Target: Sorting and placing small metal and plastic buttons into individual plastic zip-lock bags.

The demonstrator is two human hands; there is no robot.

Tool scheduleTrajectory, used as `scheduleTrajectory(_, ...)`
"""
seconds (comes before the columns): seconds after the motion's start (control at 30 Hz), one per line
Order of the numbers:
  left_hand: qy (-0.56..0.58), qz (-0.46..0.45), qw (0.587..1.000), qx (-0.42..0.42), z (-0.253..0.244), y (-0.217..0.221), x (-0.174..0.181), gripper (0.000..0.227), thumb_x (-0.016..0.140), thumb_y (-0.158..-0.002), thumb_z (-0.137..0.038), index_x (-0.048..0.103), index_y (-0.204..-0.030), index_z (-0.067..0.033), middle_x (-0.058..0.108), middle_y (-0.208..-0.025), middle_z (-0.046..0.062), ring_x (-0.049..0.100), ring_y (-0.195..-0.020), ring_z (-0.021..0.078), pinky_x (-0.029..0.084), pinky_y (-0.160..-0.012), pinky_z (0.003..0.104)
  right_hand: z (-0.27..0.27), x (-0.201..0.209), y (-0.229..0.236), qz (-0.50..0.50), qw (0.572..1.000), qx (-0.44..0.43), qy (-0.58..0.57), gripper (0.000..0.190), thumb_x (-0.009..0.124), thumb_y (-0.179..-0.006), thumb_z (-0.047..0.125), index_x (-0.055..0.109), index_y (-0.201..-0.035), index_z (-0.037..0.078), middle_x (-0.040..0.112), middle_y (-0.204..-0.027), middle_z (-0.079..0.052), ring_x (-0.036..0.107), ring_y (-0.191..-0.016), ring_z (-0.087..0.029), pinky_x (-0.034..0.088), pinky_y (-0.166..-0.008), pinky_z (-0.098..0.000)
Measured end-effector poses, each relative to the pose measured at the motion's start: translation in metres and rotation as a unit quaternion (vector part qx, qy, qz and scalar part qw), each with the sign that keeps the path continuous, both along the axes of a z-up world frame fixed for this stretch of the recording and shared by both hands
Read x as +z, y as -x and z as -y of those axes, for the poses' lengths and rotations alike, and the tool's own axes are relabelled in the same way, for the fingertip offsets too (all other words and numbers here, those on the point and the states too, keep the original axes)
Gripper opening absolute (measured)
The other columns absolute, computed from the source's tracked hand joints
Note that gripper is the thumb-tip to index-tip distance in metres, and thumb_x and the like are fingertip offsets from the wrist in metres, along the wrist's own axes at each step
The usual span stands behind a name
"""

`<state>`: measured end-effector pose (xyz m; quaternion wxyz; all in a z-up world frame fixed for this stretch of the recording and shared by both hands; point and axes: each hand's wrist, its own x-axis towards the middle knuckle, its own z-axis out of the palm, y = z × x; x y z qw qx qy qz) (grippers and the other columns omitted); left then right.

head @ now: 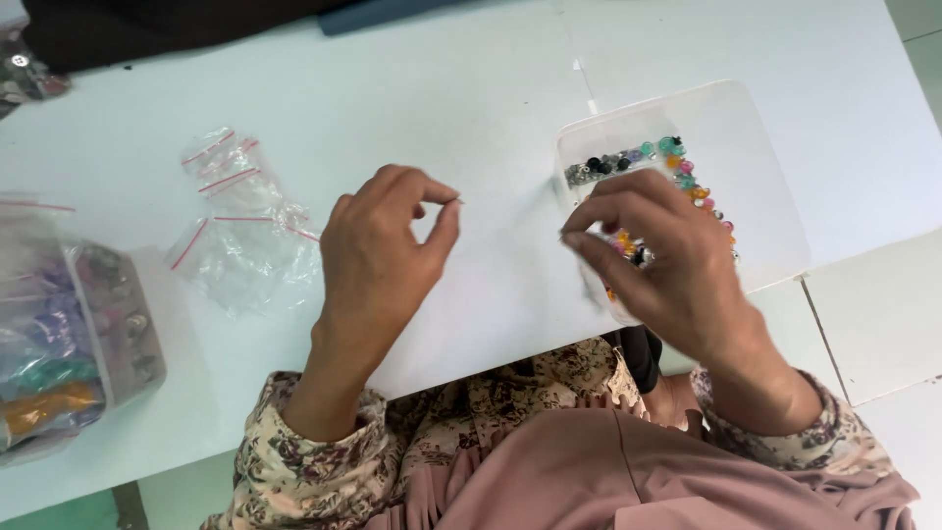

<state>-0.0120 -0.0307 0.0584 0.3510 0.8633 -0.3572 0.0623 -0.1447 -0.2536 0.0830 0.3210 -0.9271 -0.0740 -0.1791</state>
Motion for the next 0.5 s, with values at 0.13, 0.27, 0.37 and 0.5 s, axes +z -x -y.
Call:
scheduleTrajectory(0.13,-0.04,-0.1,0.988,0.109,-0.038,-0.008,-0.046,0.004,0.069,-0.094,-0.023,0.069,-0.092,-0.0198,0.071,-0.096,-0.007,0.064,-0.075,0.0138,0.049,-0.078,0.041,-0.063,-0.024,-0.018,0.008,0.994,0.093,-0.051,0.009,0.07,-0.095,0.001,0.069,-0.104,-0.001,0.065,-0.106,-0.016,0.066,-0.096,-0.025,0.062,-0.084,-0.03)
scheduleTrajectory(0.27,-0.02,-0.045,0.99,0.133,-0.053,-0.015,-0.095,0.006,0.078,-0.091,-0.015,0.073,-0.095,-0.0128,0.07,-0.085,0.003,0.073,-0.077,0.0251,0.052,-0.069,0.04,-0.096,-0.076,-0.053,-0.047,0.995,0.028,-0.088,0.01,0.069,-0.096,0.004,0.07,-0.105,0.007,0.067,-0.102,-0.012,0.071,-0.082,-0.025,0.06,-0.068,-0.0364)
scheduleTrajectory(0.37,-0.015,-0.031,0.989,0.147,-0.051,-0.013,-0.101,0.007,0.077,-0.091,-0.015,0.073,-0.095,-0.0123,0.069,-0.086,0.004,0.072,-0.078,0.0264,0.052,-0.069,0.041,-0.094,-0.102,-0.078,-0.096,0.994,-0.02,-0.055,0.008,0.068,-0.098,0.006,0.07,-0.105,0.004,0.066,-0.103,-0.014,0.072,-0.083,-0.027,0.059,-0.067,-0.0373)
scheduleTrajectory(0.5,-0.013,-0.004,0.989,0.149,-0.045,-0.01,-0.099,0.007,0.078,-0.09,-0.014,0.075,-0.096,-0.0108,0.069,-0.09,0.008,0.072,-0.083,0.0296,0.054,-0.07,0.042,-0.098,-0.101,-0.088,-0.108,0.992,-0.058,0.007,0.006,0.069,-0.099,0.009,0.071,-0.103,0.005,0.066,-0.102,-0.013,0.068,-0.087,-0.025,0.058,-0.069,-0.0352)
